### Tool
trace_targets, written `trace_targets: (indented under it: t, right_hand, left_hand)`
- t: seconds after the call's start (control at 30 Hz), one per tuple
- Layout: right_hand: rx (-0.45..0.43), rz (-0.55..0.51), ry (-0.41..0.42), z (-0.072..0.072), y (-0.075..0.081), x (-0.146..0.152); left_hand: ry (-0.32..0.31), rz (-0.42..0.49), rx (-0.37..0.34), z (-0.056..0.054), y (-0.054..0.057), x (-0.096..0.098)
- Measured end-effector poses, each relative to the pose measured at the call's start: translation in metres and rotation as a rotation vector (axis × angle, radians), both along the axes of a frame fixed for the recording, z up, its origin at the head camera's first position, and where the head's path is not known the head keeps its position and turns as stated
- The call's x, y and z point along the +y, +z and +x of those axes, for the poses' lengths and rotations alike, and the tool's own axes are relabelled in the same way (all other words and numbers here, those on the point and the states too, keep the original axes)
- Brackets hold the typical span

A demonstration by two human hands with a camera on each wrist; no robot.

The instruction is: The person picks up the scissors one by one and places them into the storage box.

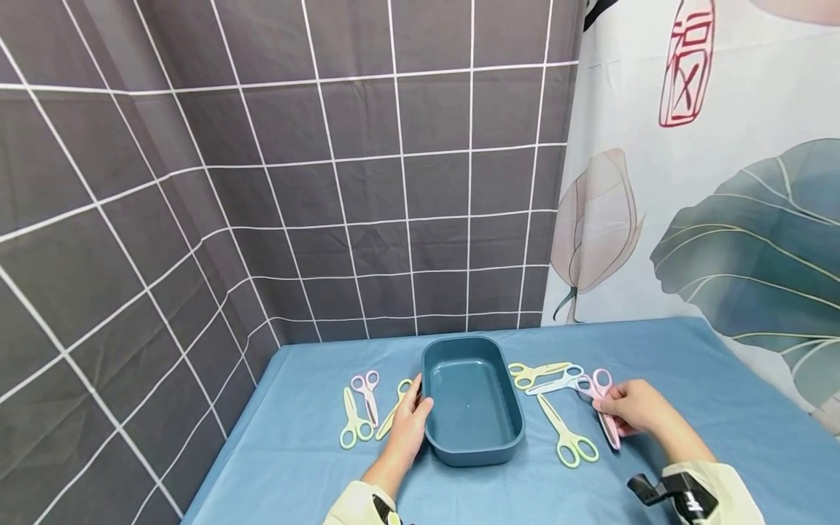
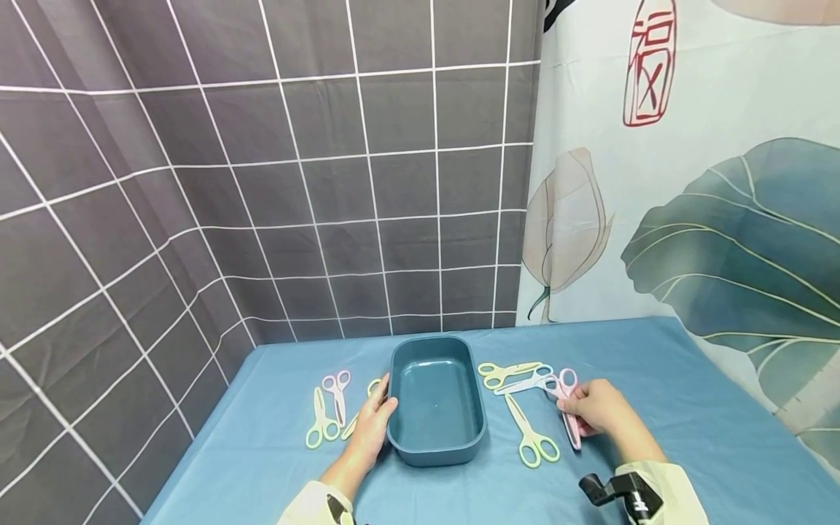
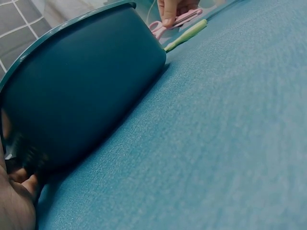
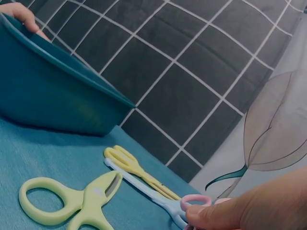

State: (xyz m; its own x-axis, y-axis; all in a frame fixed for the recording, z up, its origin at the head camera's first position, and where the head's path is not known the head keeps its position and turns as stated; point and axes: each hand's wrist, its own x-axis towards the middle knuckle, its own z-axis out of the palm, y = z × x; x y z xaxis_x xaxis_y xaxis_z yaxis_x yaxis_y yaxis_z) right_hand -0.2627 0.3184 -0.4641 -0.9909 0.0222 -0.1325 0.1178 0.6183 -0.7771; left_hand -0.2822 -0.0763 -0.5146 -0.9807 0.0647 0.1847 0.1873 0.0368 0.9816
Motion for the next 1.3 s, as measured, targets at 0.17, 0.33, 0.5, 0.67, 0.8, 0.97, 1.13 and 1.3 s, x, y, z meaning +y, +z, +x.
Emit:
trace_targets:
  t: [0.17, 0.33, 0.5, 0.67, 0.8, 0.97, 1.13, 1.3]
  right_hand:
    - [0.019, -0.020, 0.005, 0.000, 0.003, -0.002]
    - [0.036, -0.044, -0.002, -0.001, 0.005, -0.004]
    - [0.043, -0.065, -0.015, -0.004, 0.009, -0.008]
    - [0.038, -0.088, -0.008, -0.006, 0.012, -0.012]
    - [0.039, -0.106, 0.002, -0.006, 0.015, -0.014]
    - [0.050, -0.136, 0.010, -0.008, 0.020, -0.018]
    - [0.050, -0.160, 0.017, -0.012, 0.027, -0.026]
    - [0.042, -0.163, 0.022, -0.013, 0.034, -0.033]
  left_hand:
    - [0.010, -0.010, 0.011, -0.001, -0.001, 0.000]
    - [0.012, -0.009, 0.009, 0.000, -0.002, 0.000]
    - [0.011, -0.003, 0.014, 0.000, -0.002, 0.001]
    - [0.004, -0.002, 0.000, 0.001, -0.003, 0.001]
    - [0.007, -0.008, -0.003, 0.001, -0.003, 0.002]
    - [0.006, 0.011, 0.009, 0.000, -0.004, 0.002]
    - [0.014, 0.010, 0.009, 0.001, -0.003, 0.002]
    - [0.010, 0.002, 0.012, 0.001, -0.003, 0.001]
